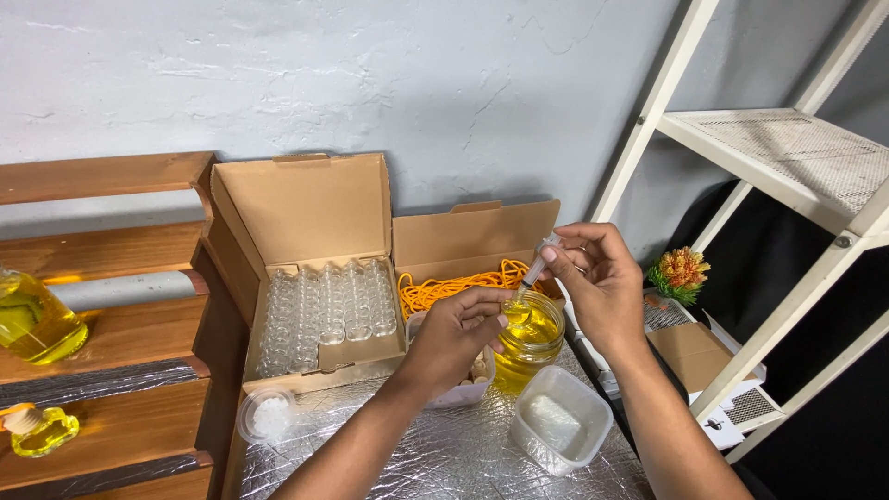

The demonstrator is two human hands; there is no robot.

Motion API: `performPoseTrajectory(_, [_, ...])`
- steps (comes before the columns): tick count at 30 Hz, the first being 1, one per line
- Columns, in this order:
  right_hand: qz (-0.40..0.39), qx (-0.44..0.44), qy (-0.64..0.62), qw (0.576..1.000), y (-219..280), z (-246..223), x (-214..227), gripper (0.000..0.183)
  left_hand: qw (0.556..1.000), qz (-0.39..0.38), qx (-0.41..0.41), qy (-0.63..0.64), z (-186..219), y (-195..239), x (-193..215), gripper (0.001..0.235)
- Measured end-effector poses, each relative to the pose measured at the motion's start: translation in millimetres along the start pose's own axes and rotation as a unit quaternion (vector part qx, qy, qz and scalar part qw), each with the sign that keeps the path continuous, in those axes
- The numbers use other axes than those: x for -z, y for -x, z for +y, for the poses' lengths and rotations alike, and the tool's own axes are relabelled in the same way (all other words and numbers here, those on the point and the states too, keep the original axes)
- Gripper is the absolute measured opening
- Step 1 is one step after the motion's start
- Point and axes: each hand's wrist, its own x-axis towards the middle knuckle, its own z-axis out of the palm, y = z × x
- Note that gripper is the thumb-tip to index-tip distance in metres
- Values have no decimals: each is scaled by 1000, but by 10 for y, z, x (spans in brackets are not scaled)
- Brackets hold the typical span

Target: Filling a small glass bottle with yellow liquid using a syringe and then attaching a wooden cap.

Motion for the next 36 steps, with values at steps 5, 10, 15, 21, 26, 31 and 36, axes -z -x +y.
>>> performPoseTrajectory(5, [5,1,0,1000,13,-26,-11,29,1000,-4,0,-7,8,-10,7,39])
performPoseTrajectory(10, [7,5,-5,1000,5,8,-7,29,1000,-5,2,-11,22,-8,1,39])
performPoseTrajectory(15, [6,6,-4,1000,15,-6,-6,29,1000,-8,-4,-7,13,-9,6,39])
performPoseTrajectory(21, [10,4,-10,1000,34,-7,-8,29,1000,-3,-5,-8,-22,-13,8,39])
performPoseTrajectory(26, [12,10,-6,1000,27,-17,-10,29,1000,-11,-4,-12,-31,-35,5,40])
performPoseTrajectory(31, [13,18,-1,1000,33,-7,-6,28,1000,-15,-3,-15,-35,-40,-3,39])
performPoseTrajectory(36, [17,18,1,1000,55,-21,-26,31,999,-14,-1,-35,32,-8,3,39])
